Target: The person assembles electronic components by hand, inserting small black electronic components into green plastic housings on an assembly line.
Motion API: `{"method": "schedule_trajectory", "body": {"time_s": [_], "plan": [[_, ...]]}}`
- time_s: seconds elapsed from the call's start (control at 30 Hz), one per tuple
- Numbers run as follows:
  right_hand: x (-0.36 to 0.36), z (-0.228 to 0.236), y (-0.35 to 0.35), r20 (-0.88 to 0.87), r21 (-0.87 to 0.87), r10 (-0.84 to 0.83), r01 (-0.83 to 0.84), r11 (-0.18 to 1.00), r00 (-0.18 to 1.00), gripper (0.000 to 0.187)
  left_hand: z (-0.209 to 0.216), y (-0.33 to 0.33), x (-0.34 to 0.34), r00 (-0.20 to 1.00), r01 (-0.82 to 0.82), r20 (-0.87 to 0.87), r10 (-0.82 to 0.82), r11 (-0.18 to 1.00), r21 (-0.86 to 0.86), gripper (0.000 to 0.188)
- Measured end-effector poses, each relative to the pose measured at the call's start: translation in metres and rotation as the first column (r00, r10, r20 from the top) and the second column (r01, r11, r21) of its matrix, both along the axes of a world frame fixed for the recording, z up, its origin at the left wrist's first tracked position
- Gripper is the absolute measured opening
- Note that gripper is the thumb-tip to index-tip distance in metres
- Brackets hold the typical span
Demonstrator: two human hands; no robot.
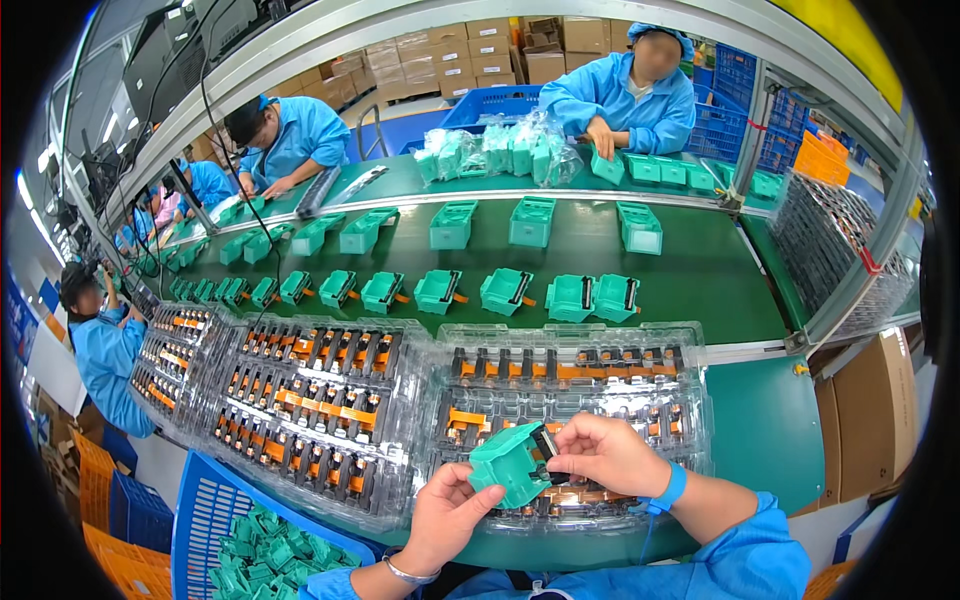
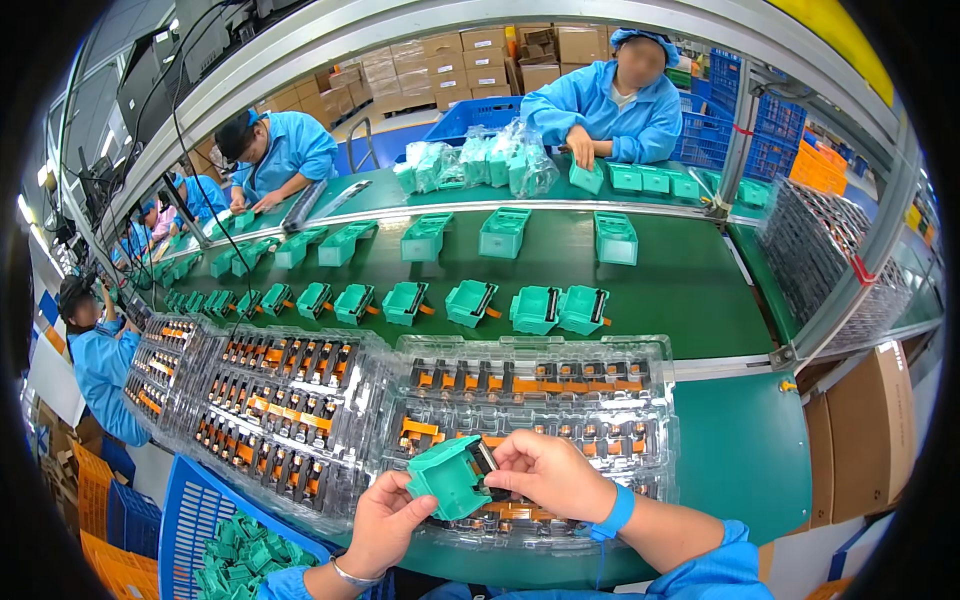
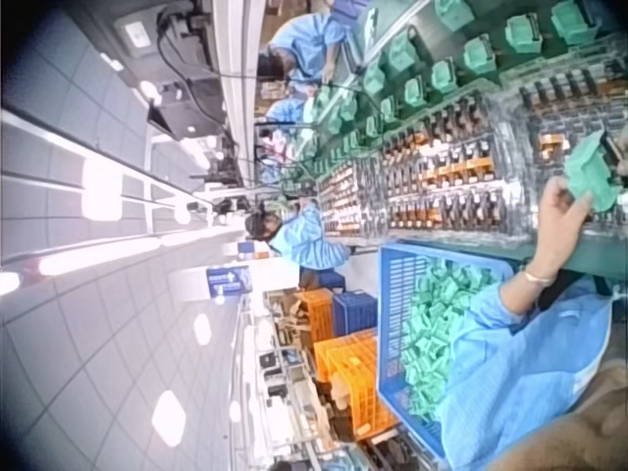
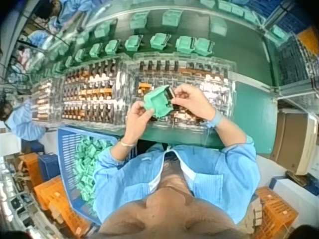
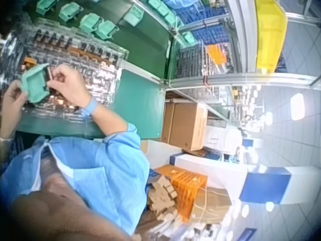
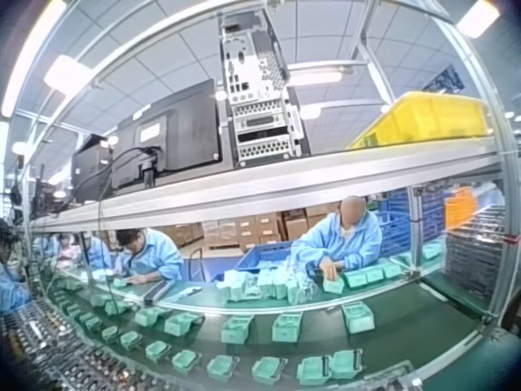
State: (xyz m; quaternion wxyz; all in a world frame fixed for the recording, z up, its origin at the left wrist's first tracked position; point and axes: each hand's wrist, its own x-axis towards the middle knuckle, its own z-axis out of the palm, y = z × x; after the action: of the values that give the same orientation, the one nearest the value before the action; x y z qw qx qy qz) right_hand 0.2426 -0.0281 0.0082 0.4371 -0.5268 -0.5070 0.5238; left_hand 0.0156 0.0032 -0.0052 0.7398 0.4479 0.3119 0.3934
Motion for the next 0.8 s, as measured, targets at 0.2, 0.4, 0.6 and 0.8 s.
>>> {"method": "schedule_trajectory", "body": {"time_s": [0.2, 0.4, 0.6, 0.8], "plan": [[-0.006, 0.005, -0.001, -0.088, 0.054, 0.031, -0.026, 0.998, 0.996, 0.021, 0.004, -0.004, 0.001, 0.998, 0.009, 0.068, -0.012, 0.999, 0.046, 0.021], [-0.004, 0.015, -0.002, -0.140, -0.102, 0.111, -0.126, 0.987, 0.984, 0.020, 0.013, -0.007, -0.002, 0.996, 0.073, 0.040, -0.076, 0.996, 0.057, 0.020], [-0.004, 0.015, -0.008, -0.164, -0.113, 0.087, -0.107, 0.988, 0.983, 0.019, 0.004, -0.008, -0.003, 0.998, 0.069, 0.015, -0.069, 0.998, -0.007, 0.019], [0.005, 0.035, -0.015, 0.494, 0.718, -0.272, -0.211, 0.664, 0.826, 0.027, 0.012, -0.012, 0.009, 0.992, 0.060, 0.100, -0.074, 0.989, 0.132, 0.033]]}}
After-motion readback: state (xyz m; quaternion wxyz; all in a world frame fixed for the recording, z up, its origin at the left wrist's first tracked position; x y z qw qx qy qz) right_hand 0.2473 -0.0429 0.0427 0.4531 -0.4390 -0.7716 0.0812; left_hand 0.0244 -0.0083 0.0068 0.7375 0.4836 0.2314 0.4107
